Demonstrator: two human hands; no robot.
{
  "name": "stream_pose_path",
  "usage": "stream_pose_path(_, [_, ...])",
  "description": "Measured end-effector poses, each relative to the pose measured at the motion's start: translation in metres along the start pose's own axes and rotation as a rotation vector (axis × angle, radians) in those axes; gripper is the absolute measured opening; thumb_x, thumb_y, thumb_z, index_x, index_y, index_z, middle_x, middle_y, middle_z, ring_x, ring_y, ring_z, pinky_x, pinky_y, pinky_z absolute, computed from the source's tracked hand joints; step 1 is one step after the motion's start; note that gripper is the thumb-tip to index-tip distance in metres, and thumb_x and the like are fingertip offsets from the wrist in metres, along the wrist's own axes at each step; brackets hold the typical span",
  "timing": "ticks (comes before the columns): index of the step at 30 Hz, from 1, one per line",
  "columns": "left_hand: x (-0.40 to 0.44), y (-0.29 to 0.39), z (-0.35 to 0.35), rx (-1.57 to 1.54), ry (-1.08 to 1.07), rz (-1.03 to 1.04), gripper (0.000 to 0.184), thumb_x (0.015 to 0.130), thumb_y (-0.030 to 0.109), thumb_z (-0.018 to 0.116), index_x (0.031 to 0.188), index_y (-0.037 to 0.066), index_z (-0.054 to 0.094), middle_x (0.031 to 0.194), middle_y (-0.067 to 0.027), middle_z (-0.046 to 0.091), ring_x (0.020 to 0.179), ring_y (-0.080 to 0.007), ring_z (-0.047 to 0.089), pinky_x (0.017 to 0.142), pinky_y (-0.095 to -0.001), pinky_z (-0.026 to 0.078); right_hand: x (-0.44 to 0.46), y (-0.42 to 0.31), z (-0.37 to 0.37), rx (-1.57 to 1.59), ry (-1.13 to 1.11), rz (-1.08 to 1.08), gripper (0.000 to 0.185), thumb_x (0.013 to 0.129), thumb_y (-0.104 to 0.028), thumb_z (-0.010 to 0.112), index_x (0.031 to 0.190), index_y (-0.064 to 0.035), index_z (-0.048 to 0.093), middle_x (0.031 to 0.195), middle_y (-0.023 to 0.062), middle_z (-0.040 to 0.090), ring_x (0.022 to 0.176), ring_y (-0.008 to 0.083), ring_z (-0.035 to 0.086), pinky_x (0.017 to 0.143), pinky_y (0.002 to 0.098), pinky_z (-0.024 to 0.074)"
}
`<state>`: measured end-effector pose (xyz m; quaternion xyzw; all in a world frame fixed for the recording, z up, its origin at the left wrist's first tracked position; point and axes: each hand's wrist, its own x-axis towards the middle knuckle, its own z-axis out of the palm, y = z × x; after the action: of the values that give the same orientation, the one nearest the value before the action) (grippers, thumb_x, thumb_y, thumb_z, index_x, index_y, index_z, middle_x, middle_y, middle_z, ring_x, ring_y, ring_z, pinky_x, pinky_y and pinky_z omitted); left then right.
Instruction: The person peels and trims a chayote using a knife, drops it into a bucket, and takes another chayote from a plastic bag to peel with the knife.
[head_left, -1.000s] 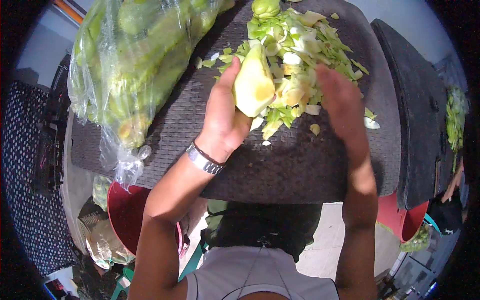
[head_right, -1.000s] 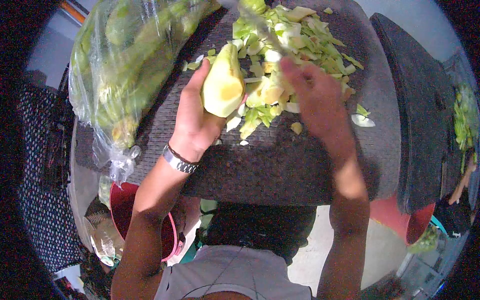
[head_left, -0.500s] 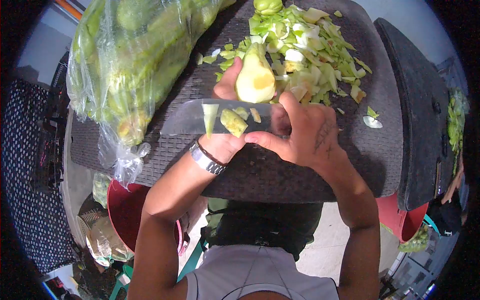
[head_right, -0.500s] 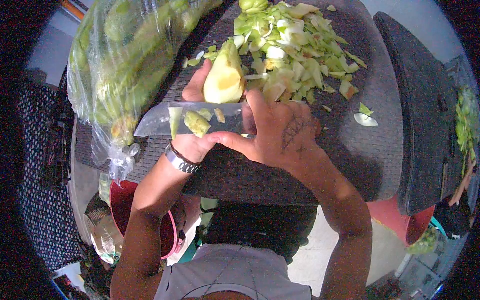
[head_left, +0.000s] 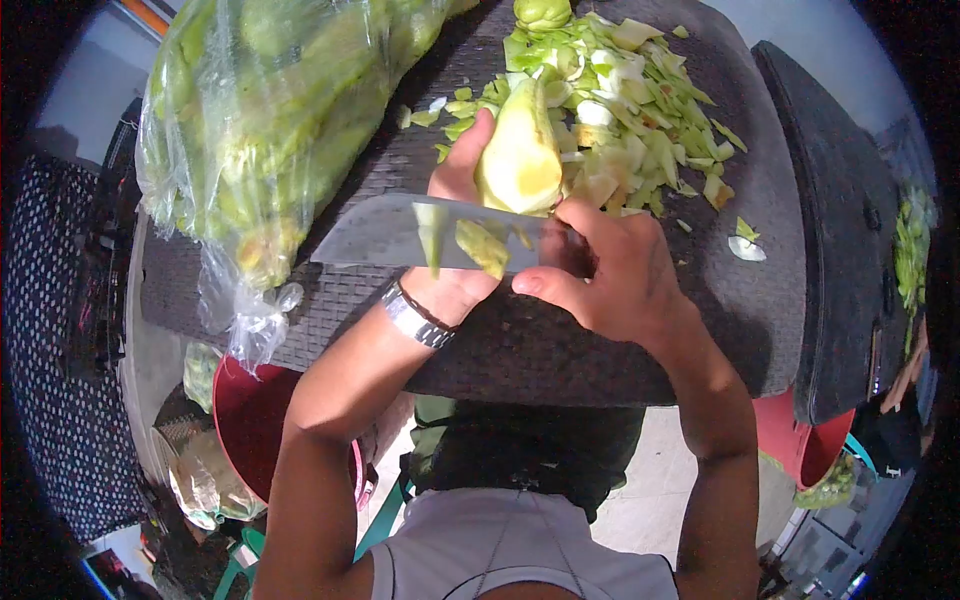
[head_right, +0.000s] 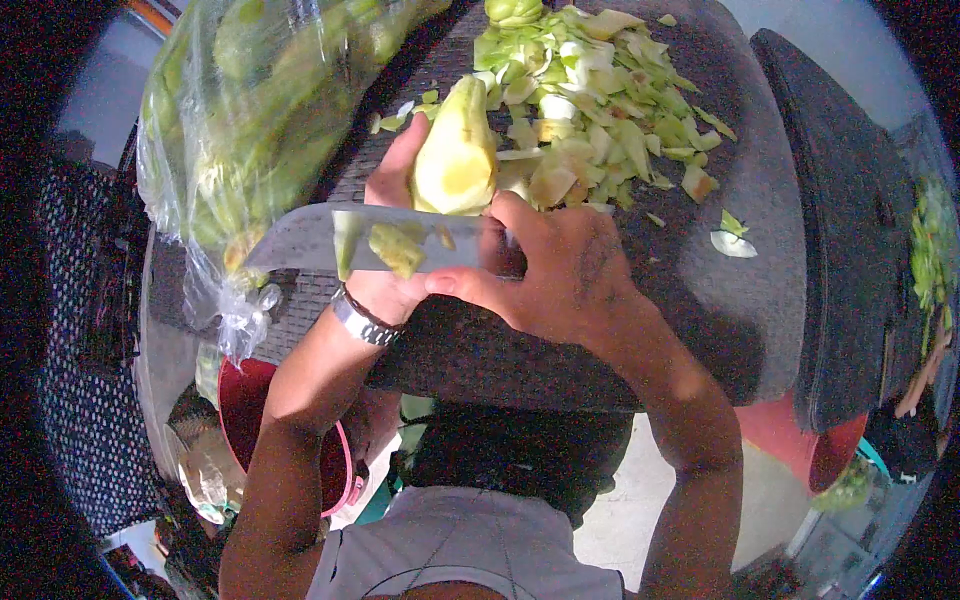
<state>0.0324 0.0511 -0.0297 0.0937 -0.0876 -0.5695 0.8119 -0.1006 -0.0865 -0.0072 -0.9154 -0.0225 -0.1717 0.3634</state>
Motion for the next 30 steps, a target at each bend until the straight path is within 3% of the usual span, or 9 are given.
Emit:
stream_pose_path(3, [0.000,0.000,-0.004,0.108,0.075,0.098,0.055,0.102,0.051,0.046,0.130,0.005,0.059,0.118,-0.0113,0.069,0.103,-0.0249,0.068,0.093,-0.0421,0.055,0.001,0.000,-0.006,0.026,-0.034,-0.029,0.046,0.077,-0.040,0.087,0.088,-0.0032,0.061,0.063,0.0061,0.061,0.054,0.0203,0.062,0.054,0.0336,0.0497])
stream_pose_path(6, [-0.002,0.001,0.001,0.060,0.144,0.078,0.054,0.103,0.049,0.046,0.130,0.004,0.059,0.118,-0.0116,0.069,0.103,-0.0256,0.068,0.094,-0.0416,0.054,0.003,-0.002,-0.005,0.017,0.003,-0.024,0.057,0.078,-0.058,0.082,0.083,-0.0060,0.059,0.061,0.0071,0.065,0.056,0.0278,0.070,0.054,0.0398,0.0544])
stream_pose_path(11, [0.002,-0.002,0.014,0.006,0.252,0.067,0.054,0.103,0.048,0.045,0.132,0.003,0.057,0.122,-0.0132,0.067,0.106,-0.0281,0.067,0.095,-0.0432,0.053,0.002,-0.005,-0.009,0.049,0.016,-0.032,0.059,0.078,-0.061,0.081,0.083,-0.0058,0.059,0.062,0.0066,0.064,0.056,0.0261,0.069,0.054,0.0397,0.0546])
stream_pose_path(14, [0.000,0.002,0.007,-0.077,0.108,0.032,0.055,0.104,0.047,0.044,0.133,0.003,0.056,0.124,-0.0141,0.066,0.108,-0.0288,0.066,0.098,-0.0447,0.052,0.001,-0.003,-0.012,0.053,0.029,-0.076,0.060,0.079,-0.062,0.080,0.083,-0.0060,0.058,0.062,0.0064,0.063,0.056,0.0273,0.068,0.054,0.0400,0.0543])
stream_pose_path(17, [0.003,-0.001,0.009,0.076,0.197,0.110,0.057,0.105,0.050,0.044,0.134,0.002,0.056,0.124,-0.0136,0.066,0.109,-0.0284,0.066,0.099,-0.0450,0.051,0.001,-0.002,-0.010,0.035,0.069,-0.125,0.060,0.081,-0.063,0.077,0.081,-0.0057,0.058,0.061,0.0077,0.062,0.056,0.0306,0.068,0.053,0.0413,0.0539])
stream_pose_path(20, [-0.002,-0.006,-0.002,0.162,0.068,0.199,0.057,0.106,0.050,0.044,0.134,0.002,0.056,0.126,-0.0131,0.066,0.113,-0.0269,0.065,0.102,-0.0441,0.050,0.000,0.003,-0.002,-0.057,0.069,-0.042,0.061,0.083,-0.064,0.075,0.077,-0.0056,0.057,0.059,0.0098,0.061,0.055,0.0349,0.067,0.052,0.0434,0.0533])
stream_pose_path(21, [0.002,-0.017,0.017,0.334,0.353,0.334,0.056,0.106,0.049,0.046,0.135,0.002,0.055,0.128,-0.0122,0.065,0.117,-0.0252,0.063,0.103,-0.0438,0.049,0.000,0.004,0.000,-0.102,0.066,0.008,0.061,0.084,-0.064,0.074,0.076,-0.0056,0.056,0.058,0.0106,0.061,0.055,0.0363,0.067,0.052,0.0442,0.0531])
stream_pose_path(30, [0.001,-0.015,0.008,0.348,0.314,0.322,0.058,0.104,0.050,0.052,0.136,0.001,0.054,0.132,-0.0126,0.063,0.120,-0.0258,0.061,0.108,-0.0447,0.046,0.001,-0.005,0.000,-0.214,0.128,0.045,0.062,0.084,-0.065,0.072,0.075,-0.0065,0.056,0.058,0.0125,0.063,0.057,0.0390,0.069,0.053,0.0467,0.0559])
